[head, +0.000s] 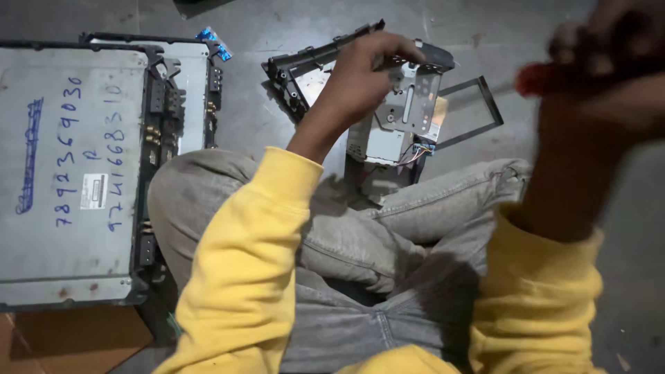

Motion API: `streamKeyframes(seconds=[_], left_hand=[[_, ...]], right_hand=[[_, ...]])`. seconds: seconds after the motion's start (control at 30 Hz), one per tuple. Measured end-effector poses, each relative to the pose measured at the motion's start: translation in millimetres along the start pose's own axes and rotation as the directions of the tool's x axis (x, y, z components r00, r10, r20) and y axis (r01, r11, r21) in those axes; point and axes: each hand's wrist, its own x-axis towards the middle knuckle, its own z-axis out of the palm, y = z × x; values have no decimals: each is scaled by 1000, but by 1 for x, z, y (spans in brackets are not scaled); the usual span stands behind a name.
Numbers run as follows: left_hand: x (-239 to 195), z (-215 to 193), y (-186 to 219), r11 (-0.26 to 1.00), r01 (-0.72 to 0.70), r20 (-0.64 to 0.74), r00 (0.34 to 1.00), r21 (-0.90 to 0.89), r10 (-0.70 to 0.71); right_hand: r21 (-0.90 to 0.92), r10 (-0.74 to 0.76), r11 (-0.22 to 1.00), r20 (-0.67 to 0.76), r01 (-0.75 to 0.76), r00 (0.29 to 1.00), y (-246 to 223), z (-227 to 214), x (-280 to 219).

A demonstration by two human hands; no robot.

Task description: The person sits on the floor and uses a screwdriver to remove screws from a car stereo unit. After disassembling the casing, they use a brush to clean dust from the internal components and the metal chassis.

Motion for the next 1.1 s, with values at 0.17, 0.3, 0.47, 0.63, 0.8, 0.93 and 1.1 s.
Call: streamKeyframes(seconds=[0.17, 0.3, 0.47, 0.63, 0.8, 0.93, 1.1], left_hand=[[0, 0, -10, 987, -37, 23, 999, 157, 34], [3, 0, -11, 978, 42, 71, 996, 204, -58], [3, -2, -6, 988, 55, 55, 996, 145, -63], [4, -2, -10, 983, 61, 50, 996, 174, -70], [3, -2, -13, 971, -30, 48, 999, 235, 20], [4, -6, -6, 979, 101, 15, 994, 177, -105], [7, -7, -3, 967, 178, 27, 982, 182, -186]], right_hand=[[-81, -274, 950, 240, 300, 931, 60, 52, 18], [-114, -257, 946, 300, 302, 918, 70, 61, 25], [-39, -233, 969, 164, 242, 959, 67, 58, 22], [-63, -265, 956, 244, 288, 933, 64, 69, 23], [-143, -444, 891, -87, 430, 892, 72, 101, 10], [-425, -590, 734, -12, 530, 807, 89, 125, -4], [-451, -576, 715, 53, 534, 816, 104, 146, -25]])
